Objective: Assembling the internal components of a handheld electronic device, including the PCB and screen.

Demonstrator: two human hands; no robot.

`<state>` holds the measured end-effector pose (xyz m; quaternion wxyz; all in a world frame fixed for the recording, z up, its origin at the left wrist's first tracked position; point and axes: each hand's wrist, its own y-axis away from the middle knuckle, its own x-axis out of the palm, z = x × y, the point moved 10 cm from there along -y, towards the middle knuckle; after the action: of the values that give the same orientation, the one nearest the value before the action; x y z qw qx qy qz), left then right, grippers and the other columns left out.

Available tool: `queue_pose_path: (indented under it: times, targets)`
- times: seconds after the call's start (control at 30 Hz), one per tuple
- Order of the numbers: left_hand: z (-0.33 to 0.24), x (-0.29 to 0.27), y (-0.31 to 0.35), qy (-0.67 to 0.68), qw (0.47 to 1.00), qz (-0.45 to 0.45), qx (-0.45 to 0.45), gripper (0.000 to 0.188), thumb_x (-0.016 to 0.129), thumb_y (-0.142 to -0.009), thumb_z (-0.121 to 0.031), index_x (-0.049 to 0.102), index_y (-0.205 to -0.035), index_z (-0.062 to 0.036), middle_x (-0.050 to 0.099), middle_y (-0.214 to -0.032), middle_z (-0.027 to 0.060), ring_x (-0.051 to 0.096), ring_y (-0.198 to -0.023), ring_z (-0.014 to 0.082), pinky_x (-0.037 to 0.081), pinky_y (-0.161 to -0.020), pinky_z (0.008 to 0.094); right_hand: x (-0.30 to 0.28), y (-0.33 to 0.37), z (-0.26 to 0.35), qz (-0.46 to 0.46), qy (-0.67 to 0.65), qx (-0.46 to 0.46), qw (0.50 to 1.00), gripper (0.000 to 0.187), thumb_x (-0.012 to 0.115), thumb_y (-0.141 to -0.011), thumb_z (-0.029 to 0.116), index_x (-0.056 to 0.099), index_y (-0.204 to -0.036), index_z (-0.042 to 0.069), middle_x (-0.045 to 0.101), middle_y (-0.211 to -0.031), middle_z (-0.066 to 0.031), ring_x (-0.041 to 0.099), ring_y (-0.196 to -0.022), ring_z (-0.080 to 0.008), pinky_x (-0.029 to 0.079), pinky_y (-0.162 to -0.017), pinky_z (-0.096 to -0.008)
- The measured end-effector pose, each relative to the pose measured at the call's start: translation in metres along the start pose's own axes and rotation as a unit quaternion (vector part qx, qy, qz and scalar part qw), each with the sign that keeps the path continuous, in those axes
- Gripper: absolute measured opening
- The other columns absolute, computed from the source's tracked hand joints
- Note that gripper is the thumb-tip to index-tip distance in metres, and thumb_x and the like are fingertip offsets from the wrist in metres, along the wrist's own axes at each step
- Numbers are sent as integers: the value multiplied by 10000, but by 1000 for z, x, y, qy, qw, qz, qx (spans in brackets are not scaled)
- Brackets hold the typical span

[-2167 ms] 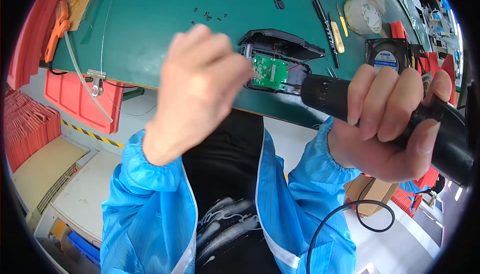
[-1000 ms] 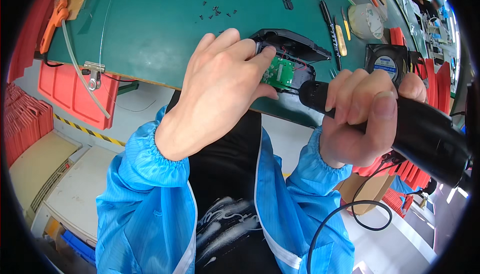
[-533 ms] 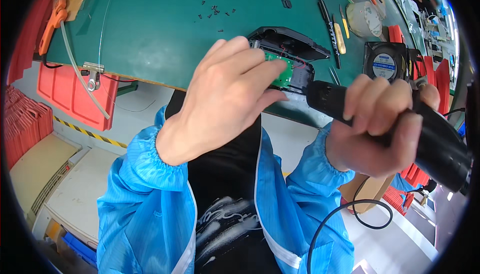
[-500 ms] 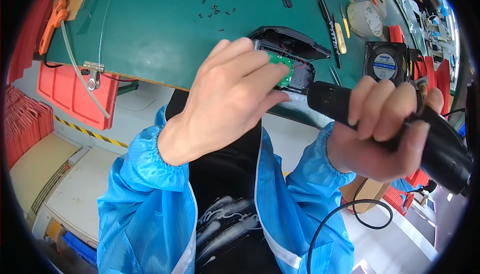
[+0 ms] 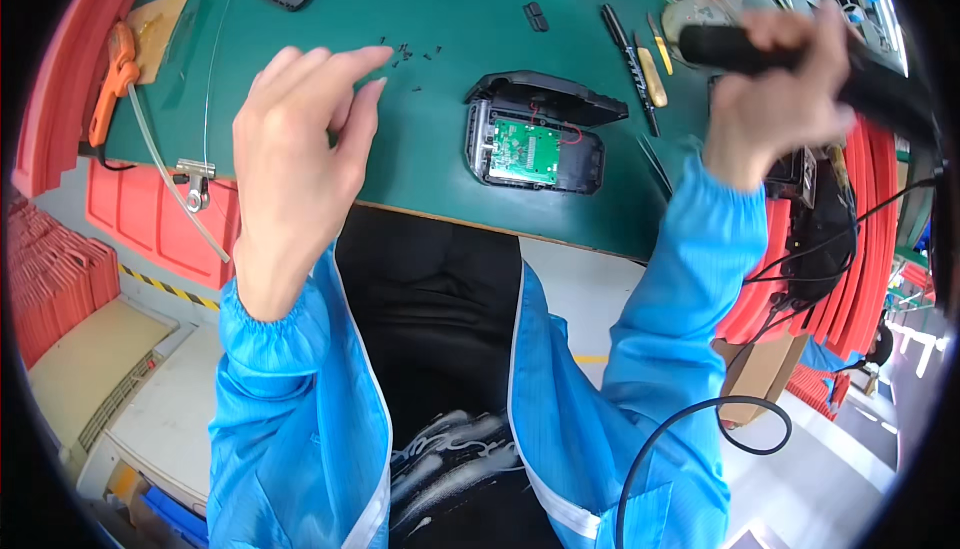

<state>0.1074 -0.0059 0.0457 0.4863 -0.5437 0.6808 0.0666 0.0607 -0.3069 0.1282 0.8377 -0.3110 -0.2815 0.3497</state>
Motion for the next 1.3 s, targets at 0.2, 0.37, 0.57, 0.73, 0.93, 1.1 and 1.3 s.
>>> queue_pose_path:
  times: [0.2,0.37,0.57,0.73,0.93,1.1,1.3]
  targets:
    - [-30,3,18,44,998,49,-1,172,698,-758,1,678,-929,2,476,-625,95,455,-587,257,376,-560,380,21,-19,-52,-3,103,-7,995,289,742,-839,143,562,-1015,1,572,-779,-22,545,-680,-117,444,-623,-263]
    - [-64,26,34,96,982,154,53,279,751,-714,-32,682,-980,16,477,-636,83,453,-594,234,365,-569,356,30,-9,-65,120,150,54,980,500,684,-883,149,449,-1279,-45,597,-1095,-105,583,-942,-171,456,-865,-293]
    - [-72,40,43,104,975,184,73,376,753,-702,-42,678,-1067,6,445,-650,62,424,-601,233,348,-572,364,2,70,22,225,242,37,943,138,594,-873,-61,589,-1010,-44,670,-819,-78,605,-656,-108,488,-639,-226]
    - [-74,55,46,107,970,205,79,420,751,-701,-42,659,-1107,17,436,-658,64,424,-612,235,353,-575,368,24,149,14,500,336,-64,796,345,710,-634,13,660,-975,30,568,-795,-47,542,-704,-215,418,-605,-341]
    - [-77,64,51,76,970,211,94,399,755,-716,-73,650,-1093,6,436,-676,42,447,-630,207,363,-583,348,23,160,15,540,364,-124,749,413,647,-629,93,664,-1031,4,529,-804,-47,531,-725,-198,429,-625,-323]
    - [-79,62,49,72,975,193,82,420,754,-707,-43,658,-1112,12,445,-659,66,423,-608,237,360,-575,364,27,166,18,553,373,-172,725,411,640,-600,82,667,-993,-34,512,-785,-45,525,-711,-179,446,-627,-306]
    - [-77,64,50,64,976,193,74,424,759,-706,-50,657,-1114,2,452,-661,62,421,-612,235,359,-577,362,31,169,21,552,374,-196,719,407,636,-587,79,672,-973,-47,514,-767,-33,529,-700,-162,457,-628,-296]
